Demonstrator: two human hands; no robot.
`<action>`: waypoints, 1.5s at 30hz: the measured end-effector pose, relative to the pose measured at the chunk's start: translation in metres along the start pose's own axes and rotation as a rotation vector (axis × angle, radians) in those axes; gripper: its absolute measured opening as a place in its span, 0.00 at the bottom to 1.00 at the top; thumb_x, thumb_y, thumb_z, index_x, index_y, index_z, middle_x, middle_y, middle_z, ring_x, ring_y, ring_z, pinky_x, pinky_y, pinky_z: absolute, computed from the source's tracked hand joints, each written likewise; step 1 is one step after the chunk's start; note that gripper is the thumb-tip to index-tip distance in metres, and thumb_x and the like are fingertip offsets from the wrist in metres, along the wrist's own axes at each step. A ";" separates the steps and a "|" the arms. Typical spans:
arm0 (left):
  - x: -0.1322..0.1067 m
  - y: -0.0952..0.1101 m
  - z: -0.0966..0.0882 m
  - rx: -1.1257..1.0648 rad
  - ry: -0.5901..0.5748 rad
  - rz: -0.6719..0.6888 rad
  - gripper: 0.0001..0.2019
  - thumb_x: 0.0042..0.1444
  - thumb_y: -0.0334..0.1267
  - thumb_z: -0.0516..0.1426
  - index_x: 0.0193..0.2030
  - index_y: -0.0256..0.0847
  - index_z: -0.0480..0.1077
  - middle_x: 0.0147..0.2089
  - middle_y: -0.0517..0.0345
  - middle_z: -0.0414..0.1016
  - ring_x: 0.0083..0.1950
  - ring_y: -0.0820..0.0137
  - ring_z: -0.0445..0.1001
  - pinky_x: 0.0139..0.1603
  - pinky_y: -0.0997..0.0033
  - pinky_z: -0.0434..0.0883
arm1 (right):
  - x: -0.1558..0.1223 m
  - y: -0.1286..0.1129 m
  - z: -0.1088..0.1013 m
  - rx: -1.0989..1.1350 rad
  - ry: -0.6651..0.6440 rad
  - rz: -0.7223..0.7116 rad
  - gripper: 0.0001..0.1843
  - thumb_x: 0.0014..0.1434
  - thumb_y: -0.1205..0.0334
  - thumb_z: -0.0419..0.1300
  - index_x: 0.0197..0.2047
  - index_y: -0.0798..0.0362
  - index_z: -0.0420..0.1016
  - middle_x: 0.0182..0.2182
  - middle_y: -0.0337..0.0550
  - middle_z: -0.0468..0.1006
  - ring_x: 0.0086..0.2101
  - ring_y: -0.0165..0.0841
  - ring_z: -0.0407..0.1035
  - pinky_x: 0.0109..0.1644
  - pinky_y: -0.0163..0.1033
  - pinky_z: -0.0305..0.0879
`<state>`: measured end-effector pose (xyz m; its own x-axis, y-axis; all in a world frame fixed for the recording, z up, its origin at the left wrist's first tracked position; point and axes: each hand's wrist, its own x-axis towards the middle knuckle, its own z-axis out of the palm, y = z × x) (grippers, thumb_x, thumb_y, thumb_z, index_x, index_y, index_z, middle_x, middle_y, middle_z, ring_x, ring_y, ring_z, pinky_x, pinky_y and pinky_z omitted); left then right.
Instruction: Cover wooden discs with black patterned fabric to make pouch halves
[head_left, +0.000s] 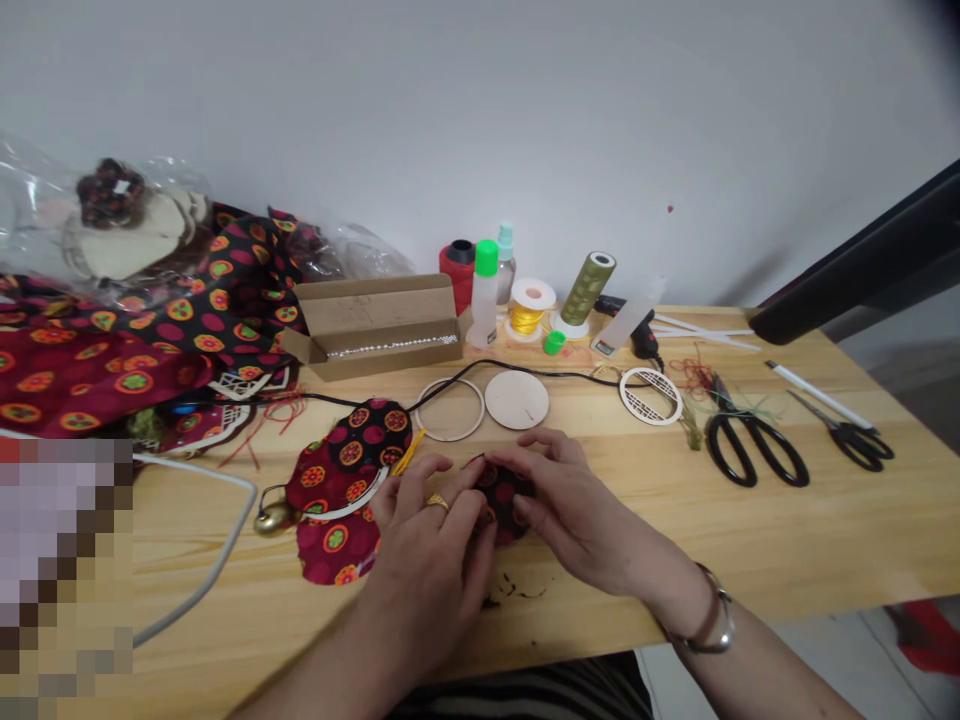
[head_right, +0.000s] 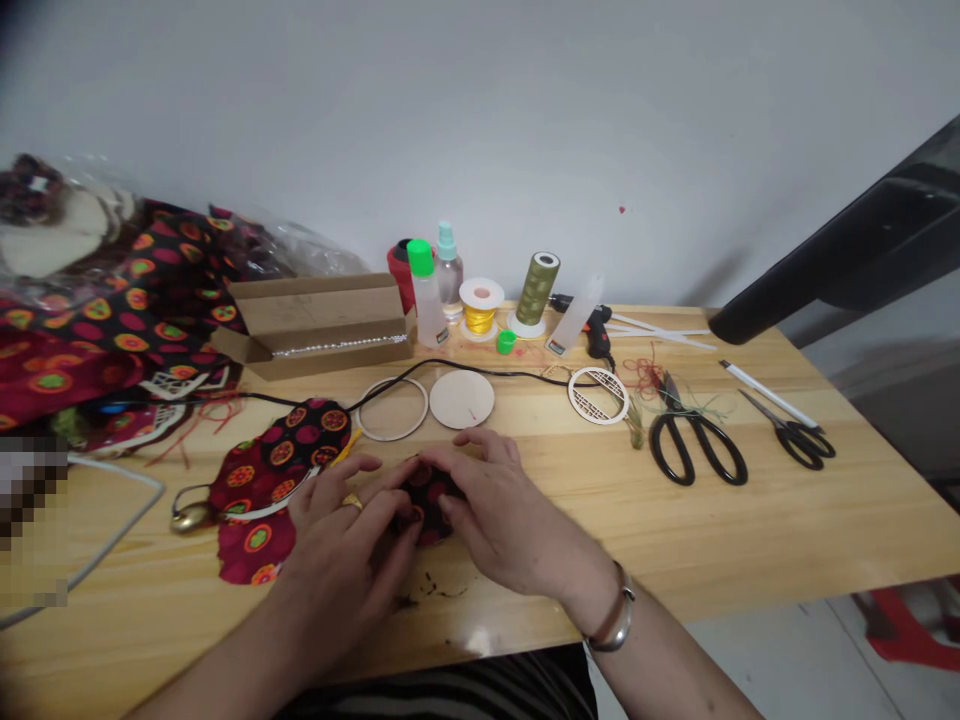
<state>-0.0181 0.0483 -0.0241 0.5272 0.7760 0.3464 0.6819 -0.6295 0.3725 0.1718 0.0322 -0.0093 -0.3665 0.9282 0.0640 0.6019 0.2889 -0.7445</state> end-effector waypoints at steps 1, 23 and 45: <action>0.000 0.000 0.000 0.000 -0.003 -0.001 0.04 0.56 0.32 0.54 0.34 0.42 0.70 0.52 0.58 0.77 0.55 0.49 0.64 0.53 0.44 0.55 | 0.000 0.000 0.000 -0.006 -0.003 0.002 0.25 0.62 0.72 0.50 0.62 0.47 0.57 0.51 0.44 0.69 0.57 0.38 0.50 0.62 0.51 0.55; -0.001 -0.001 -0.001 -0.027 -0.014 -0.029 0.02 0.55 0.35 0.56 0.34 0.42 0.70 0.54 0.56 0.76 0.56 0.49 0.63 0.53 0.44 0.56 | -0.004 0.012 0.003 -0.061 0.199 -0.046 0.27 0.55 0.79 0.51 0.57 0.51 0.65 0.47 0.49 0.69 0.54 0.39 0.57 0.57 0.50 0.61; -0.003 -0.010 0.001 0.045 0.096 0.013 0.04 0.52 0.33 0.58 0.34 0.44 0.65 0.49 0.55 0.78 0.54 0.51 0.66 0.50 0.47 0.56 | -0.005 0.015 0.003 0.014 0.336 -0.115 0.25 0.52 0.79 0.52 0.51 0.49 0.70 0.39 0.46 0.71 0.48 0.40 0.63 0.50 0.47 0.66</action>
<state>-0.0259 0.0522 -0.0293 0.4869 0.7589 0.4324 0.6984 -0.6355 0.3291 0.1807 0.0315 -0.0232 -0.1754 0.9158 0.3612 0.5601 0.3946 -0.7284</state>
